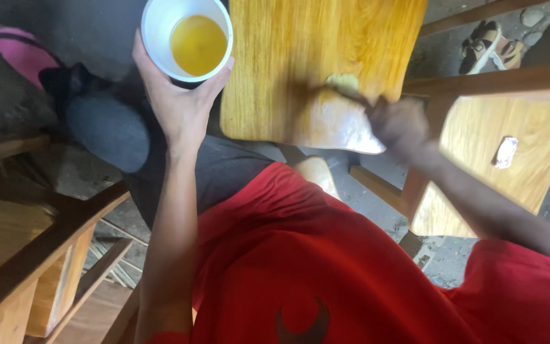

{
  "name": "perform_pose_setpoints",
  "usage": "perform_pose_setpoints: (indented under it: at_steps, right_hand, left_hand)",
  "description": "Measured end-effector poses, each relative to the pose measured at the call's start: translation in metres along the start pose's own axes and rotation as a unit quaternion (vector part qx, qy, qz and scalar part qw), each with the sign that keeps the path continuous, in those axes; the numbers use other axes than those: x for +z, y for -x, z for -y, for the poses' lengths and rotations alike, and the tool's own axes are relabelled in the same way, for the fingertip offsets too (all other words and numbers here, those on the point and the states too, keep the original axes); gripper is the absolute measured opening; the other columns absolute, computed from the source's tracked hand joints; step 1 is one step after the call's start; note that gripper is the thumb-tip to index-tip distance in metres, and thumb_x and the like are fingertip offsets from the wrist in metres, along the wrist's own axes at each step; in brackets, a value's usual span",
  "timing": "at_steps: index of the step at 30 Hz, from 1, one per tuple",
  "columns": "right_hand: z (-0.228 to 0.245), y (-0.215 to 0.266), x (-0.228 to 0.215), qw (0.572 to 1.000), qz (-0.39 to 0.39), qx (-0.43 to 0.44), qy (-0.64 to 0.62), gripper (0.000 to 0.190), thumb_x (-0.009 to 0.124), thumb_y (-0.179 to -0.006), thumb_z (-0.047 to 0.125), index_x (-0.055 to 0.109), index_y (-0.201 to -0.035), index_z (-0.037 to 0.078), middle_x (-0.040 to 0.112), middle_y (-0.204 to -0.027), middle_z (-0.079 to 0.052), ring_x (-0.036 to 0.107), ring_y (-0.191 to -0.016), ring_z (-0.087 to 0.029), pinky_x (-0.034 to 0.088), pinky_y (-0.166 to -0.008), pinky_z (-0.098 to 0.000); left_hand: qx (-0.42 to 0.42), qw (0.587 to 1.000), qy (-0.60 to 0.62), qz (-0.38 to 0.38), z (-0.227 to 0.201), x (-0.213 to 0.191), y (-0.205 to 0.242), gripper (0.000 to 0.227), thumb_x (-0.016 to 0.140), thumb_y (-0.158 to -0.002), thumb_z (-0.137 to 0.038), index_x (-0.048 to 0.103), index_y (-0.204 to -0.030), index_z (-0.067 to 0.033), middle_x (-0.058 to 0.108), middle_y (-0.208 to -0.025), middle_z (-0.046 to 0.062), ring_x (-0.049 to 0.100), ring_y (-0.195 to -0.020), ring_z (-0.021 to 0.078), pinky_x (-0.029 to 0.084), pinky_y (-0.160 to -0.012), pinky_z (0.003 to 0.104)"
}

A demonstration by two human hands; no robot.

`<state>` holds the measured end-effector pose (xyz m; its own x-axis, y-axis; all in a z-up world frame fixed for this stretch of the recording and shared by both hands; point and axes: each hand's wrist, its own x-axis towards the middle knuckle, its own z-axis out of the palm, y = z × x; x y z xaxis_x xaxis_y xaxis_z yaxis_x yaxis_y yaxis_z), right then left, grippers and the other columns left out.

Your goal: The person applies a yellow varnish to a wooden chair using a paintbrush. They hold a small container of varnish in one hand and brush the chair's backrest and seat with the other. The person is sitting on the floor while working.

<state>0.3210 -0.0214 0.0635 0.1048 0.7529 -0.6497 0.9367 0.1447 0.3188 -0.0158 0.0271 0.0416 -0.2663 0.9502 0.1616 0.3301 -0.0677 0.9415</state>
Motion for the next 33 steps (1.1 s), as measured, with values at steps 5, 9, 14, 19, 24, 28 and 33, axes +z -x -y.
perform_pose_setpoints:
  at_steps: [5, 9, 14, 19, 24, 28, 33]
  right_hand:
    - [0.0, 0.025, 0.039, 0.985, -0.069, -0.159, 0.024, 0.082, 0.038, -0.099, -0.004, 0.026, -0.166, 0.043, 0.061, -0.075, -0.008, 0.064, -0.05, -0.025, 0.05, -0.041, -0.0413]
    - [0.002, 0.038, -0.009, 0.985, 0.133, -0.092, -0.067, 0.034, 0.037, -0.111, 0.042, 0.062, -0.132, 0.034, 0.073, -0.104, -0.005, 0.074, -0.089, -0.028, 0.063, -0.077, -0.0448]
    - [-0.007, -0.001, -0.003, 0.989, 0.061, -0.138, 0.003, 0.036, 0.044, -0.102, 0.013, 0.07, -0.118, 0.033, 0.077, -0.105, 0.001, 0.077, -0.087, -0.028, 0.063, -0.065, -0.0407]
    - [-0.019, 0.0, -0.024, 0.995, -0.015, -0.097, -0.005, 0.034, 0.039, -0.116, 0.028, 0.061, -0.141, 0.029, 0.043, -0.058, 0.005, 0.034, -0.04, -0.009, 0.027, -0.034, -0.0236]
    - [-0.005, 0.009, -0.038, 0.982, 0.117, -0.147, 0.02, 0.027, 0.054, -0.108, 0.02, 0.065, -0.129, 0.033, 0.069, -0.086, 0.007, 0.06, -0.063, -0.011, 0.053, -0.053, -0.0247]
    - [-0.036, -0.028, -0.008, 0.995, -0.029, -0.086, 0.037, 0.026, 0.046, -0.116, 0.039, 0.07, -0.119, 0.031, 0.054, -0.064, 0.007, 0.049, -0.049, -0.01, 0.038, -0.045, -0.022]
    - [-0.096, 0.012, -0.028, 0.965, -0.241, -0.099, -0.016, 0.03, 0.062, -0.11, 0.052, 0.073, -0.135, 0.041, 0.08, -0.104, 0.004, 0.076, -0.087, -0.024, 0.057, -0.063, -0.0376]
  left_hand:
    - [0.009, 1.0, 0.005, -0.006, -0.012, 0.007, 0.01, 0.103, 0.109, -0.079, -0.018, 0.034, -0.15, -0.0124, 0.055, -0.149, 0.015, 0.059, -0.138, 0.027, 0.048, -0.118, 0.034]
    - [0.021, 1.0, 0.017, -0.002, -0.023, 0.001, 0.019, 0.102, 0.109, -0.078, -0.015, 0.035, -0.149, -0.0097, 0.054, -0.149, 0.015, 0.057, -0.137, 0.0258, 0.044, -0.119, 0.034]
    - [0.034, 0.998, 0.045, 0.007, -0.021, 0.007, 0.023, 0.103, 0.109, -0.079, -0.007, 0.033, -0.149, -0.0081, 0.05, -0.15, 0.016, 0.055, -0.138, 0.0249, 0.044, -0.121, 0.033]
    - [0.004, 1.0, -0.017, 0.007, -0.01, 0.019, 0.029, 0.106, 0.11, -0.075, -0.019, 0.035, -0.151, -0.0121, 0.056, -0.15, 0.015, 0.06, -0.136, 0.0243, 0.047, -0.117, 0.034]
    - [-0.034, 0.998, 0.013, 0.056, 0.004, 0.04, 0.039, 0.108, 0.108, -0.071, -0.015, 0.034, -0.151, -0.0106, 0.053, -0.149, 0.015, 0.056, -0.136, 0.0254, 0.042, -0.118, 0.033]
    - [-0.017, 0.993, -0.073, 0.086, 0.014, 0.058, 0.047, 0.112, 0.111, -0.066, -0.023, 0.039, -0.151, -0.0093, 0.053, -0.151, 0.014, 0.053, -0.141, 0.0295, 0.04, -0.121, 0.037]
    - [-0.009, 0.985, -0.067, 0.157, 0.023, 0.072, 0.056, 0.106, 0.106, -0.067, -0.027, 0.04, -0.149, -0.0107, 0.056, -0.147, 0.013, 0.055, -0.136, 0.0305, 0.042, -0.115, 0.038]
